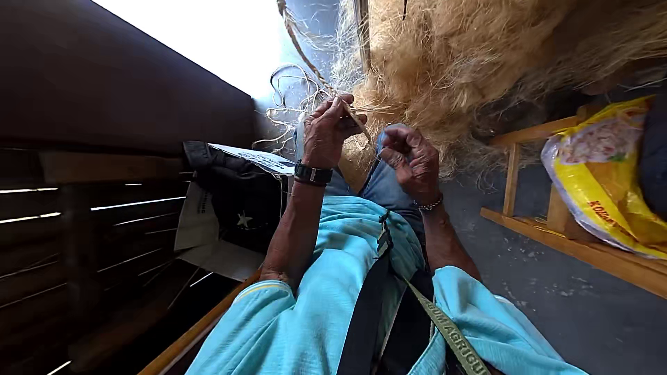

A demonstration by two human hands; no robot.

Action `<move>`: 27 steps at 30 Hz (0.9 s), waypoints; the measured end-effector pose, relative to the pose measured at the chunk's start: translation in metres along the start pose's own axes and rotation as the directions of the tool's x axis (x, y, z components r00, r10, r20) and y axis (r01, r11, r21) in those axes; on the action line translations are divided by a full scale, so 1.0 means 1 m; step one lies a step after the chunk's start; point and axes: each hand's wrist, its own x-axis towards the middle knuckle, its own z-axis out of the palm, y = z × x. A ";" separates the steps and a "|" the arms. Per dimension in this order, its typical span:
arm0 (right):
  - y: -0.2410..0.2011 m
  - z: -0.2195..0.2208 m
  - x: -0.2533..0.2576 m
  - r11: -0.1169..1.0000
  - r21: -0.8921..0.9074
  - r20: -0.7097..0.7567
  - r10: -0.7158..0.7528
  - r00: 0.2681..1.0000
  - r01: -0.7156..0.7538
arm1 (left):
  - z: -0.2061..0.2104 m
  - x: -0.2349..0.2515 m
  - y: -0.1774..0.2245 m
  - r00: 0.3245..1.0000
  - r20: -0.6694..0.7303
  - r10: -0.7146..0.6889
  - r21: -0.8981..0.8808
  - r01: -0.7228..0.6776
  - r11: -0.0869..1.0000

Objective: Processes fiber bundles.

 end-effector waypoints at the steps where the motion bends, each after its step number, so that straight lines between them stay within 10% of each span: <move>1: -0.001 0.000 0.006 1.000 -0.007 -0.033 0.003 0.999 -0.004 | 0.000 -0.002 -0.002 1.000 0.021 -0.018 -0.020 0.019 1.000; 11: 0.000 0.019 0.039 0.998 -0.057 -0.012 0.037 0.999 -0.038 | -0.012 -0.005 -0.015 0.987 0.110 -0.120 -0.150 0.136 0.979; 27: 0.011 0.051 0.029 0.920 -0.391 -0.024 0.031 0.999 -0.037 | -0.035 -0.021 -0.034 0.984 0.125 -0.130 0.128 0.114 0.985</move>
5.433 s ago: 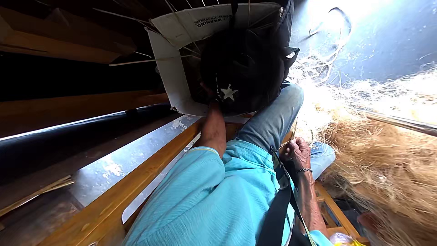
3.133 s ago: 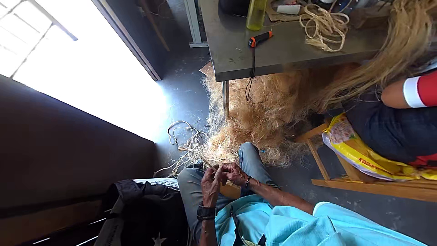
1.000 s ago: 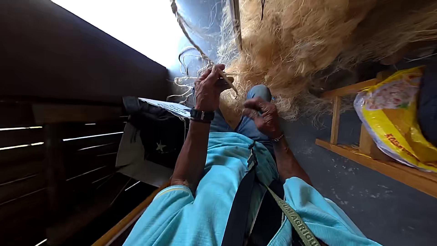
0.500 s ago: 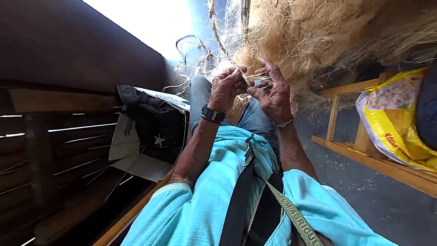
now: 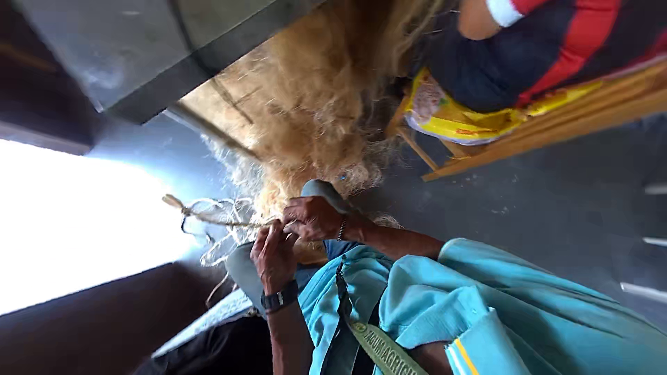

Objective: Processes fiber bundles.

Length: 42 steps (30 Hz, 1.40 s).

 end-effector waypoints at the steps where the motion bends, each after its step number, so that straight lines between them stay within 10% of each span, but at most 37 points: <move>1: 0.002 -0.001 -0.002 1.000 0.001 0.013 0.009 1.000 -0.009 | 0.001 0.000 -0.001 1.000 0.010 -0.008 0.003 0.008 1.000; 24: 0.019 -0.036 -0.036 0.889 -0.230 0.004 0.408 0.913 -0.397 | 0.038 0.022 -0.043 0.969 0.101 -0.224 0.221 0.198 0.955; 34: 0.016 -0.016 -0.023 0.878 -0.146 0.138 0.474 0.870 -0.456 | 0.009 0.021 -0.027 0.987 0.108 -0.121 0.403 0.068 0.913; 42: 0.021 0.013 -0.009 0.899 0.013 0.057 0.436 0.898 -0.438 | -0.040 0.019 -0.034 0.894 0.439 -0.089 0.547 -0.187 0.816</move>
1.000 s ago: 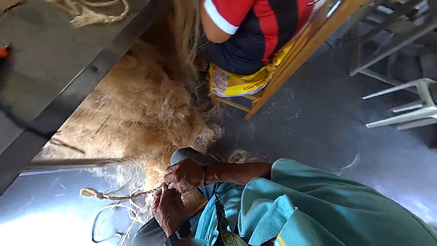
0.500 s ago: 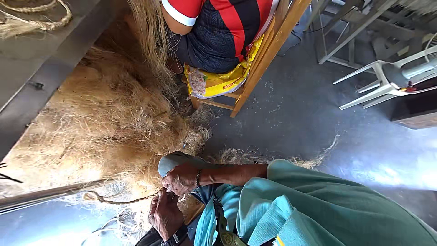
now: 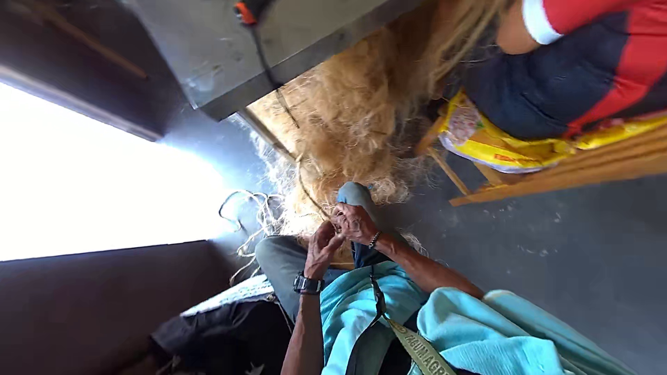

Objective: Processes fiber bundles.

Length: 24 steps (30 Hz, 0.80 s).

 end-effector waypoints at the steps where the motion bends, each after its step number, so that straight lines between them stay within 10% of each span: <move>1: 0.000 0.002 0.001 0.999 0.034 -0.022 -0.027 0.999 0.028 | 0.001 -0.002 -0.004 1.000 0.008 0.001 0.013 -0.001 1.000; 24: -0.074 -0.080 -0.011 0.681 0.361 -0.306 -0.558 0.771 0.637 | -0.012 -0.002 -0.033 0.927 -0.324 0.190 0.402 -0.047 0.915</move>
